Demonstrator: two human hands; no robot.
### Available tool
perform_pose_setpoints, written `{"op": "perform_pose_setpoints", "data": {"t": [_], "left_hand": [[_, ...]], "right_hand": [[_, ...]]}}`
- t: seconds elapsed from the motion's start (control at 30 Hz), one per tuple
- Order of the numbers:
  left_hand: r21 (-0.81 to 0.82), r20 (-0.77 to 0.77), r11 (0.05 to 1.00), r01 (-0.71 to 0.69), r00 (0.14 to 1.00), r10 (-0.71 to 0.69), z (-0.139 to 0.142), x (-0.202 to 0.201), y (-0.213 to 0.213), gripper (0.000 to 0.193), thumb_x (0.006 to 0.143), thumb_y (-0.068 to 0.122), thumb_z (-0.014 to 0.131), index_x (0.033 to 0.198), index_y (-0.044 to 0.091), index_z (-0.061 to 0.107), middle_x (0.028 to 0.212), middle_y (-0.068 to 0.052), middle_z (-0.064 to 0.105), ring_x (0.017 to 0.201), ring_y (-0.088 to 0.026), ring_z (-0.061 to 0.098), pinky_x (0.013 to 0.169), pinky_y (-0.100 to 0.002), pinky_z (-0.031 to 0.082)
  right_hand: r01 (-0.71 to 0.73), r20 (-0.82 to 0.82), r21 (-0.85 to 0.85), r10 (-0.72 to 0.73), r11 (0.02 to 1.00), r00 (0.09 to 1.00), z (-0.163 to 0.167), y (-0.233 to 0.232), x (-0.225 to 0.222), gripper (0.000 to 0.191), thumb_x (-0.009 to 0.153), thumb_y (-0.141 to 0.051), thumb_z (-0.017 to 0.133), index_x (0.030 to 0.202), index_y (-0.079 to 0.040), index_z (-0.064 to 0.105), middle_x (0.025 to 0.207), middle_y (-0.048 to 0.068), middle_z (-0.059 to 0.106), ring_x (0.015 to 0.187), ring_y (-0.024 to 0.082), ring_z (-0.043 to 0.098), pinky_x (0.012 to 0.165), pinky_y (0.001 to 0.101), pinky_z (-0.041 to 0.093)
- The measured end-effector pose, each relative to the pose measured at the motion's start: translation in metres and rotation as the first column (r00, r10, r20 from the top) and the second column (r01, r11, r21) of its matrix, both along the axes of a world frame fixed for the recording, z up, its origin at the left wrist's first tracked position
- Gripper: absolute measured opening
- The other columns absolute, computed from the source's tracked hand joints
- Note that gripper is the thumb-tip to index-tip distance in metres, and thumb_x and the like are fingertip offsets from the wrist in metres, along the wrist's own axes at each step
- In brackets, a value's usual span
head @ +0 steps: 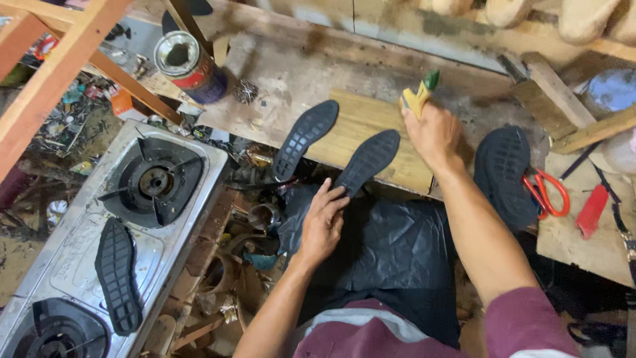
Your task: The person uses a brush to clean the surface of black shoe insoles on a wooden workbench. They hold each insole with one hand and brush it with the other, then place the cleaned insole aside and pick up another. The person also brushes the workbench surface and their lap area between insoles.
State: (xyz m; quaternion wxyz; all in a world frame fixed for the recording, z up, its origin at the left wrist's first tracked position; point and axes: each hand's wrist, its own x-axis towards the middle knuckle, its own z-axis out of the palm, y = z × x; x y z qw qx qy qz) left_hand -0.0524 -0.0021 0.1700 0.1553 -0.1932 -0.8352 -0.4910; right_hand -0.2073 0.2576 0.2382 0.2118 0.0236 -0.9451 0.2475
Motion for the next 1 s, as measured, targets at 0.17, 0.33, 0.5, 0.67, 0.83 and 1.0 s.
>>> {"op": "perform_pose_setpoints", "data": {"t": [0.17,0.33,0.5,0.67,0.83,1.0], "left_hand": [[0.216,0.235,0.973,-0.081,0.972,0.029,-0.013,-0.002,0.005,0.034,0.085,-0.004,0.069,0.116,0.008,0.073,0.158,-0.026,0.041,0.145,-0.036,0.043,0.113,-0.041,0.04],[0.351,0.44,0.936,0.038,0.875,-0.201,-0.035,-0.009,-0.009,0.038,0.092,-0.003,0.067,0.13,0.002,0.07,0.128,-0.018,0.064,0.121,-0.026,0.063,0.107,-0.039,0.045],[0.701,0.681,0.646,-0.303,0.554,-0.48,-0.032,-0.015,-0.007,0.042,0.096,0.005,0.064,0.138,0.0,0.065,0.103,-0.007,0.067,0.085,-0.015,0.066,0.084,-0.034,0.059],[0.779,0.576,0.6,-0.183,0.59,-0.567,0.009,-0.014,0.035,0.073,0.089,-0.003,0.069,0.157,0.006,0.045,0.108,-0.005,0.056,0.085,-0.013,0.06,0.078,-0.032,0.059],[0.885,0.374,0.464,0.047,0.523,-0.766,0.055,-0.017,0.106,0.088,0.087,-0.011,0.069,0.165,0.004,0.032,0.133,-0.014,0.063,0.104,-0.018,0.067,0.086,-0.032,0.058],[0.909,0.284,0.395,0.131,0.498,-0.819,0.078,-0.016,0.204,0.089,0.089,-0.011,0.068,0.165,0.005,0.026,0.13,-0.012,0.064,0.103,-0.017,0.067,0.087,-0.031,0.059]], "right_hand": [[-0.149,0.254,-0.143,0.182,0.979,0.95,-0.015,-0.015,0.053,0.038,0.094,-0.041,0.069,0.09,-0.005,0.077,0.071,0.014,0.071,0.062,0.028,0.069,0.058,0.0435,0.053],[-0.131,0.348,-0.437,0.302,0.89,0.887,-0.037,0.006,0.117,0.039,0.09,-0.037,0.07,0.106,-0.003,0.075,0.086,0.013,0.078,0.075,0.021,0.074,0.068,0.0368,0.056],[-0.022,0.317,-0.56,0.239,0.828,0.918,-0.092,0.017,0.182,0.038,0.09,-0.03,0.072,0.117,-0.003,0.074,0.101,0.013,0.079,0.085,0.019,0.076,0.076,0.0342,0.057],[0.041,0.421,-0.575,0.253,0.817,0.871,-0.149,0.015,0.243,0.035,0.087,-0.03,0.073,0.112,-0.006,0.076,0.098,0.012,0.081,0.086,0.023,0.076,0.076,0.0361,0.058],[-0.013,0.311,-0.527,0.207,0.85,0.928,-0.156,0.017,0.262,0.032,0.087,-0.033,0.074,0.107,-0.008,0.077,0.094,0.013,0.079,0.084,0.027,0.077,0.074,0.037,0.058],[-0.028,0.398,-0.419,0.212,0.907,0.893,-0.15,0.023,0.263,0.035,0.087,-0.04,0.074,0.076,-0.007,0.072,0.063,0.013,0.068,0.055,0.028,0.068,0.054,0.0436,0.05]]}}
